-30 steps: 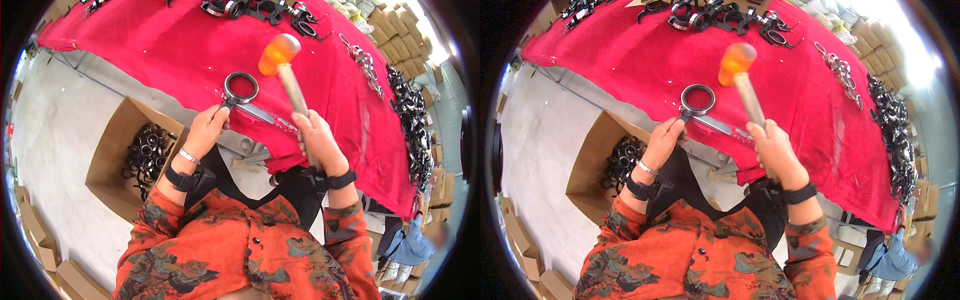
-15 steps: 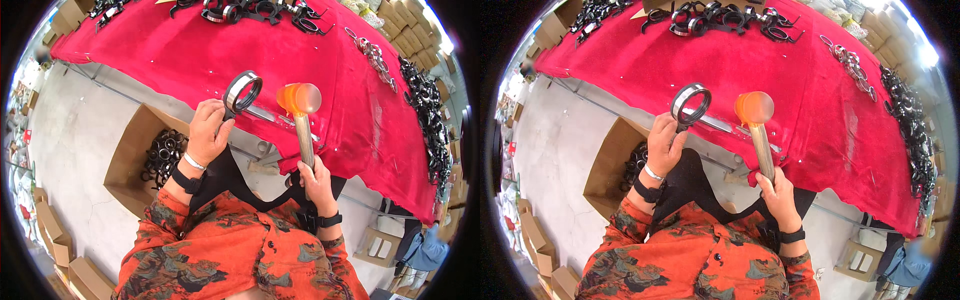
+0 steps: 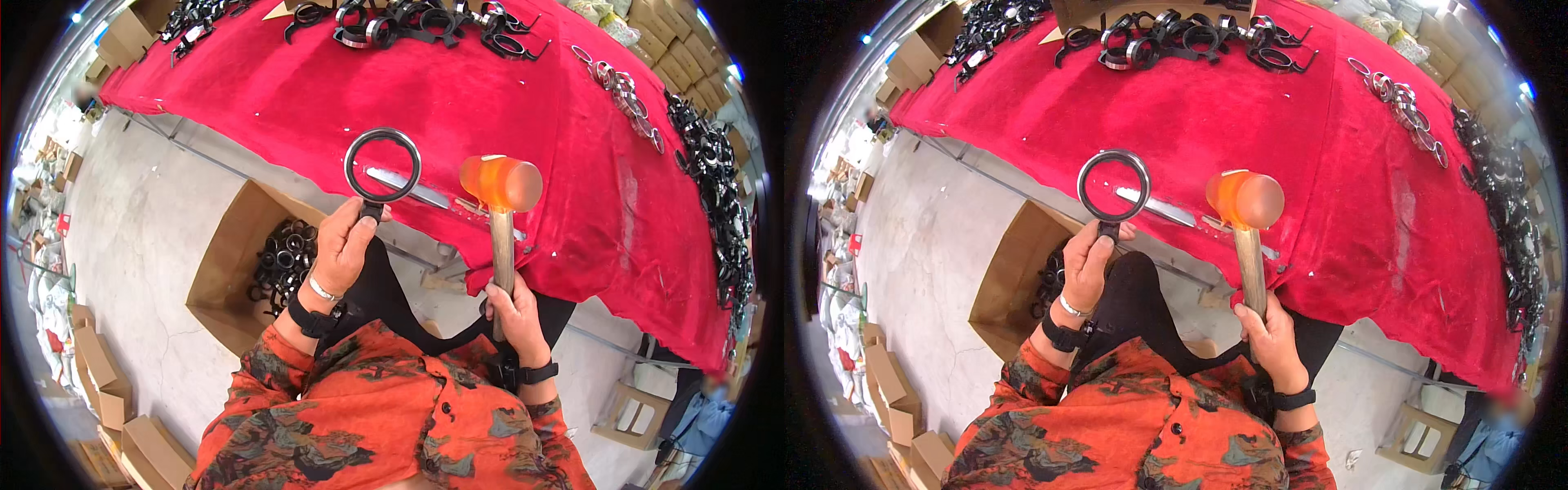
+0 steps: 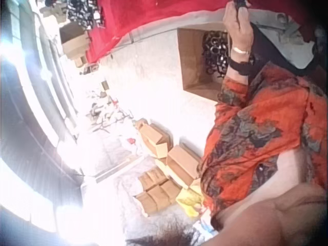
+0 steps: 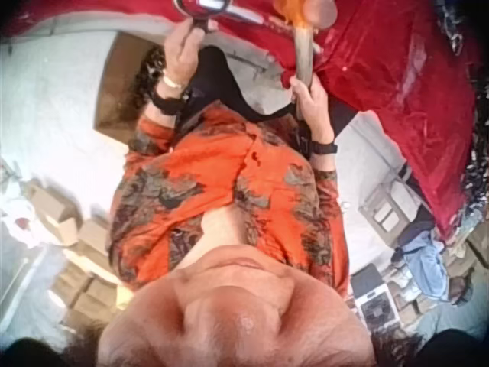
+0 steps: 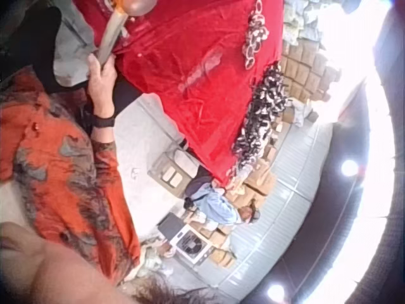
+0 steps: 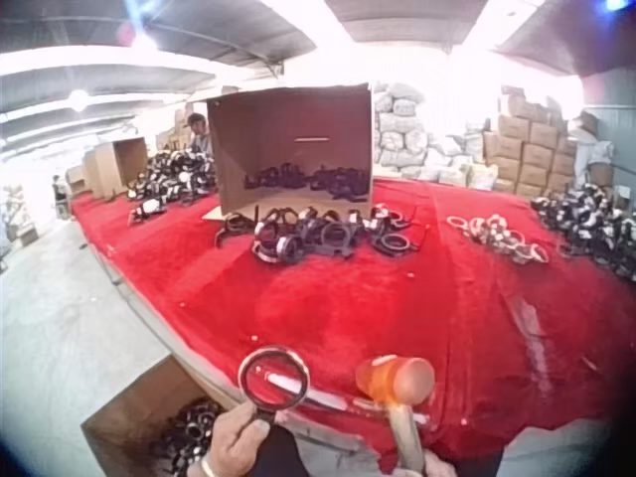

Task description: Use a rubber mallet to secure metal rings onto plastic fittings on a workbench.

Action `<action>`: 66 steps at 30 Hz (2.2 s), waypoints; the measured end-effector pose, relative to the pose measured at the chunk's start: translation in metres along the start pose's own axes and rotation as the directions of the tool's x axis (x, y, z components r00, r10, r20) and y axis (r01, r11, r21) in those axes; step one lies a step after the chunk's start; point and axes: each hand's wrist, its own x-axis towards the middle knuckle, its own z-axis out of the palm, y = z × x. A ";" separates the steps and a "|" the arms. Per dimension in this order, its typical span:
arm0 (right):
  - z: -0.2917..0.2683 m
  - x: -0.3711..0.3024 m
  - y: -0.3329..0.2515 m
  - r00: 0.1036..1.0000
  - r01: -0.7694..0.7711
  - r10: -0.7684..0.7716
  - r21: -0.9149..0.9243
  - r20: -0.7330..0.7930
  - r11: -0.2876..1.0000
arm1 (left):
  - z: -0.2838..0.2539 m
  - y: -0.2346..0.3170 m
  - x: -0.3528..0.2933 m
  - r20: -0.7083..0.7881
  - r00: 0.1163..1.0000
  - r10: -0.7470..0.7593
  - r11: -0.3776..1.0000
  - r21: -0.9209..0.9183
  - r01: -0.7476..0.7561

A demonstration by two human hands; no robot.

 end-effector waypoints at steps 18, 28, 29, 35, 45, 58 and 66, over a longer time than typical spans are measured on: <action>0.048 0.046 -0.105 0.971 -0.118 0.100 0.073 0.219 0.990 | -0.020 -0.015 -0.001 -0.091 0.912 -0.400 0.915 0.020 0.404; -0.041 0.030 -0.103 0.989 -0.092 0.047 -0.343 -0.137 0.935 | -0.168 0.003 0.028 -0.263 0.964 -0.052 0.609 0.756 0.239; -0.056 0.032 -0.100 0.981 0.049 -0.140 -0.525 -0.134 0.850 | -0.155 0.010 0.059 -0.214 0.976 -0.030 0.644 0.743 0.183; -0.116 0.067 -0.106 0.919 0.038 -0.384 -0.947 -0.093 0.319 | -0.104 -0.049 0.203 0.101 0.981 0.165 0.624 0.759 -0.183; -0.042 0.143 -0.114 0.872 0.462 -0.331 -0.830 0.360 0.313 | -0.084 -0.129 0.367 -0.069 0.989 0.133 0.494 0.869 -0.006; -0.035 0.153 -0.108 0.875 0.483 -0.121 -0.832 0.469 0.272 | -0.184 -0.237 0.496 0.164 0.986 0.017 -0.083 0.983 -0.162; -0.039 0.152 -0.106 0.894 0.447 -0.140 -0.848 0.425 0.283 | -0.123 -0.220 0.504 0.680 0.732 0.033 0.224 0.709 -0.669</action>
